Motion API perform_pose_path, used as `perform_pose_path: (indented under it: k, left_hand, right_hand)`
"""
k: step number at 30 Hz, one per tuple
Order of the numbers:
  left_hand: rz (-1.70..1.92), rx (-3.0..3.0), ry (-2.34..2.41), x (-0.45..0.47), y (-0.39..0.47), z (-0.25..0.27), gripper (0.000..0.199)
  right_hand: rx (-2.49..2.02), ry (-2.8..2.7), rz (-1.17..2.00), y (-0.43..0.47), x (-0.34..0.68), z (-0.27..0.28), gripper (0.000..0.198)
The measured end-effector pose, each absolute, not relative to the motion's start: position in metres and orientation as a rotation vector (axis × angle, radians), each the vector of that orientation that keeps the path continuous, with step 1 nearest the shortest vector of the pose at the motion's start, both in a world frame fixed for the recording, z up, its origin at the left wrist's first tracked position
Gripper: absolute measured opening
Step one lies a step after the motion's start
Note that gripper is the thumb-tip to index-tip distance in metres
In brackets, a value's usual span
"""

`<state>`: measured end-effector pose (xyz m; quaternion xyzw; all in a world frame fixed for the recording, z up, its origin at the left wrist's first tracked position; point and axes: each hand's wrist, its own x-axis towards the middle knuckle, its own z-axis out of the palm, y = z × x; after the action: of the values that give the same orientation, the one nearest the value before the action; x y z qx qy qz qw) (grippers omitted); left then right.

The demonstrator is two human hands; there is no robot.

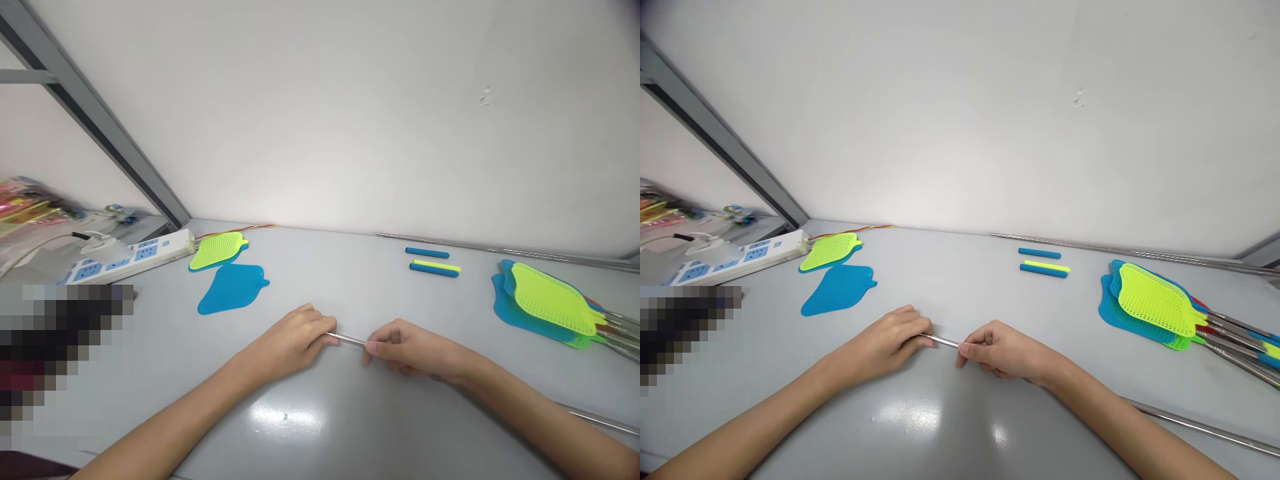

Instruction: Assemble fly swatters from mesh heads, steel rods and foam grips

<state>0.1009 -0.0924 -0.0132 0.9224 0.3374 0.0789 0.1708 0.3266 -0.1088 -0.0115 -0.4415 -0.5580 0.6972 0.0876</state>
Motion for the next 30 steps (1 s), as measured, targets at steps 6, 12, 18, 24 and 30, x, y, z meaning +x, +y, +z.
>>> perform_pose_path:
  k: [6,12,18,24,30]
  left_hand:
    - [0.24,2.529,0.904,0.102,-0.092,-0.01,0.024]
    - [0.279,2.471,0.841,0.103,-0.092,-0.009,0.031]
    - [0.255,2.462,0.853,0.102,-0.089,-0.009,0.033]
    - [0.224,2.47,0.883,0.102,-0.087,-0.007,0.029]
    - [0.252,2.467,0.914,0.094,-0.079,-0.011,0.028]
  right_hand:
    - [-1.358,-1.68,2.075,-0.107,0.326,-0.012,0.04]
    - [-1.385,-1.702,2.071,-0.109,0.325,-0.013,0.04]
    - [-1.362,-1.728,2.068,-0.108,0.325,-0.014,0.038]
    - [-1.361,-1.713,2.077,-0.107,0.326,-0.012,0.037]
    - [-1.351,-1.687,2.09,-0.106,0.326,-0.013,0.037]
